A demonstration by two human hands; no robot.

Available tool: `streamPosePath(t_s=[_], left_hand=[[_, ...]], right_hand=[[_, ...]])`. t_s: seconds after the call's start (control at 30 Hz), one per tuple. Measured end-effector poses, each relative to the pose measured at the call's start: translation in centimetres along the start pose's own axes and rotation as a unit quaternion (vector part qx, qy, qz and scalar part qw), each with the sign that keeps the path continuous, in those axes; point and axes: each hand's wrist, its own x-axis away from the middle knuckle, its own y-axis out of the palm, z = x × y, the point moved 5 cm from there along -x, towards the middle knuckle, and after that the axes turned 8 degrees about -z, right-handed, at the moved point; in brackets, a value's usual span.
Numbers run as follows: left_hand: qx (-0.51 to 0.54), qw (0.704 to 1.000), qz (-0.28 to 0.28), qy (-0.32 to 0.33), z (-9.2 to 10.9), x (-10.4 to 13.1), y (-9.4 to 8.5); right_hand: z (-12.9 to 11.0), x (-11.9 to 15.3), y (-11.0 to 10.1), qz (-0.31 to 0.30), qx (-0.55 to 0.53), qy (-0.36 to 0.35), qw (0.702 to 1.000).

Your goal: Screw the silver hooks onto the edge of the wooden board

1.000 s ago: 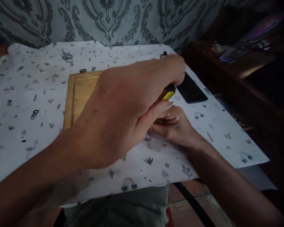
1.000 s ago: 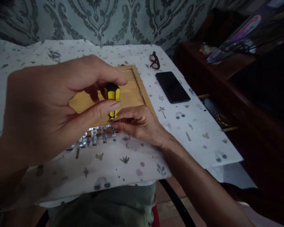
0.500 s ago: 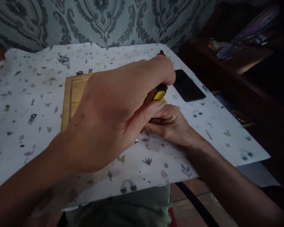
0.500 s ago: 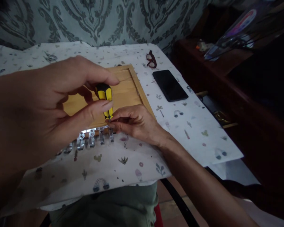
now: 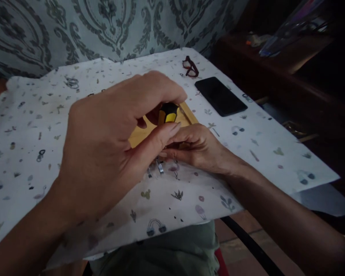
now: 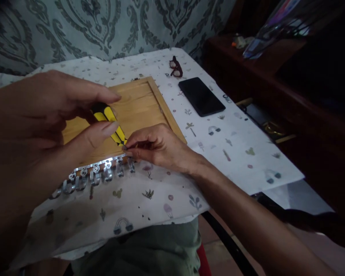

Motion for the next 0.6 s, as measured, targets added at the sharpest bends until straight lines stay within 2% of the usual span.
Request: streamPosePath(t_s=[0.2, 0.4, 0.6], left_hand=[[-0.042, 0.997, 0.04, 0.04, 0.1, 0.2, 0.2], [-0.057, 0.998, -0.002, -0.033, 0.8, 0.3, 0.2], [-0.057, 0.998, -0.001, -0.025, 1.8, 0.4, 0.0]], right_hand=[[-0.5, -0.2, 0.0, -0.007, 0.02, -0.03, 0.999], [-0.4, -0.2, 0.1, -0.016, 0.013, -0.033, 0.999], [-0.3, -0.1, 0.1, -0.028, 0.003, -0.024, 0.999]])
